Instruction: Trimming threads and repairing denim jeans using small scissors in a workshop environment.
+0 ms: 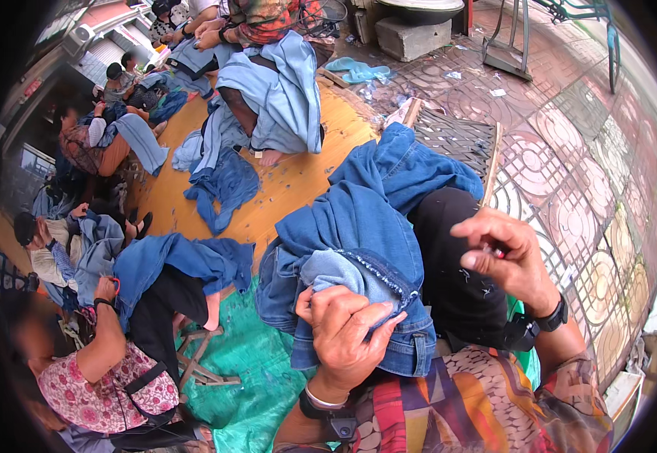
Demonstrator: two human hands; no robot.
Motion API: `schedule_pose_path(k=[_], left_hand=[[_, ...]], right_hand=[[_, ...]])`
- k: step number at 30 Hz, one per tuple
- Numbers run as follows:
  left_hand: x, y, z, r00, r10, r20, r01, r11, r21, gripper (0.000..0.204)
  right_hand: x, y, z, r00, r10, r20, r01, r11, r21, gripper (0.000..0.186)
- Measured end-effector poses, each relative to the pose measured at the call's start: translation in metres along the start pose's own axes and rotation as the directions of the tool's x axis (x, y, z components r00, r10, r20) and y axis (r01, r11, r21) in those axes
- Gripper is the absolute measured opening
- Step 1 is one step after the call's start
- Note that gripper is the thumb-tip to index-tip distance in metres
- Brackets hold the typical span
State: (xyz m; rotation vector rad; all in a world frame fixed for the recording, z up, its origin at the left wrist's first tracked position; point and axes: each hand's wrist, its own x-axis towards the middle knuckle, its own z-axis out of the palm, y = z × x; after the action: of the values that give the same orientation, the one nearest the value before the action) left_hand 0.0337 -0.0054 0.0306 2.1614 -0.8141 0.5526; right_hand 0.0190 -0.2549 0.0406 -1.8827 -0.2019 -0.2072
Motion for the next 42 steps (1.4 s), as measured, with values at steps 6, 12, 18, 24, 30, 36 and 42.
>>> schedule_pose_path(k=[6,12,18,24,30,36,42], left_hand=[[0.006,-0.001,0.001,1.000,-0.007,-0.006,0.007,1.000,-0.002,0.032],[0.014,0.000,-0.004,0.995,0.060,0.077,-0.068,0.993,0.096,0.024],[0.028,0.000,-0.009,0.982,-0.117,0.148,0.133,0.986,-0.096,0.018],[0.023,-0.009,-0.014,0.979,-0.133,0.151,0.163,0.965,-0.204,0.019],[0.021,-0.010,-0.012,0.981,-0.159,0.113,0.183,0.951,-0.247,0.019],[0.021,-0.011,-0.013,0.982,-0.138,0.130,0.165,0.961,-0.222,0.019],[0.016,-0.010,-0.007,0.988,-0.133,0.074,0.147,0.964,-0.221,0.020]], right_hand=[[0.024,-0.009,0.041,0.912,-0.285,0.294,0.237,0.953,0.189,0.040],[0.030,-0.004,0.050,0.891,-0.336,0.305,0.268,0.932,0.244,0.025],[0.029,-0.002,0.063,0.943,-0.034,0.331,-0.195,0.749,0.633,0.005],[0.040,0.004,0.048,0.969,0.095,0.229,-0.245,0.518,0.819,0.014],[0.020,-0.002,0.038,0.961,-0.125,0.245,0.025,0.927,0.375,0.034],[0.030,-0.013,0.020,0.898,-0.375,0.231,0.413,0.899,-0.148,0.027],[0.032,-0.036,0.017,0.839,-0.413,0.354,0.534,0.748,-0.394,0.031]])
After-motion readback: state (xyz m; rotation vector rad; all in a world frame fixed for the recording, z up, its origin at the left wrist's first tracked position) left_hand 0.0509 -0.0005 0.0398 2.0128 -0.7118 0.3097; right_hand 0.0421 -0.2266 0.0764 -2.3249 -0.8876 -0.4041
